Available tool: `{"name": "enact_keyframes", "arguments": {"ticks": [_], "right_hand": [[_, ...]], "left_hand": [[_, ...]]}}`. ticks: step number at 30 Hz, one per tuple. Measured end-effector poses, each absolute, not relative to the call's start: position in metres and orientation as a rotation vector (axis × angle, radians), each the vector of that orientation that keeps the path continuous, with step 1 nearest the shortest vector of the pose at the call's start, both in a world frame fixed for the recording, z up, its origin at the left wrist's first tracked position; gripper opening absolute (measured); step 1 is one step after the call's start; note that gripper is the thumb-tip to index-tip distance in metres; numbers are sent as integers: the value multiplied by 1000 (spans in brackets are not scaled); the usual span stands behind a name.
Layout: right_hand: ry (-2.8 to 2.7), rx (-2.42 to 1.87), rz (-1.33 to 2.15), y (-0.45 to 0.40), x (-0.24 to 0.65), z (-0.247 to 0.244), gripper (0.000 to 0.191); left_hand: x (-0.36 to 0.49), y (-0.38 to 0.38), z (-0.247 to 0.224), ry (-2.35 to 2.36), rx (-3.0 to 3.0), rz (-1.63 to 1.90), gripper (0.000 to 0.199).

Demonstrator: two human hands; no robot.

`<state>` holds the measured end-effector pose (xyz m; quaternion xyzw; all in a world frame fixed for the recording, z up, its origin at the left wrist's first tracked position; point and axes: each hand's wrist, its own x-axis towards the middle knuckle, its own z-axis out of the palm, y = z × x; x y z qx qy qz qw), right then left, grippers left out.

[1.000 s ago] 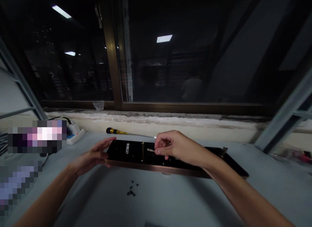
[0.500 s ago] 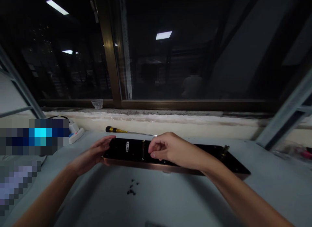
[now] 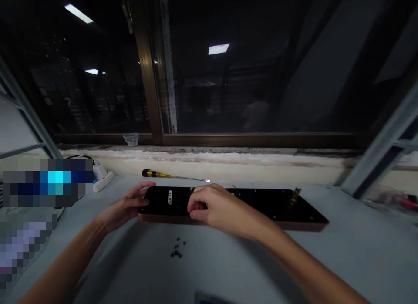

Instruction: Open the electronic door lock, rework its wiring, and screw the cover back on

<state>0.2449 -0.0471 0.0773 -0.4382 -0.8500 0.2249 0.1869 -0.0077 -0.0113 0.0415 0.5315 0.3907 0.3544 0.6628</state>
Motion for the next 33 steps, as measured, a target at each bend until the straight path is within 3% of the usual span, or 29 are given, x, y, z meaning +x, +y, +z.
{"name": "enact_keyframes", "arguments": {"ticks": [11,33], "right_hand": [[-2384,-1417,652,-47,291,101,11],[-2512,-1434,725,-46,301,99,10]], "left_hand": [[-7,-11,40,904,1188,820,44],[-7,-9,38,877,1202,821,44]]}}
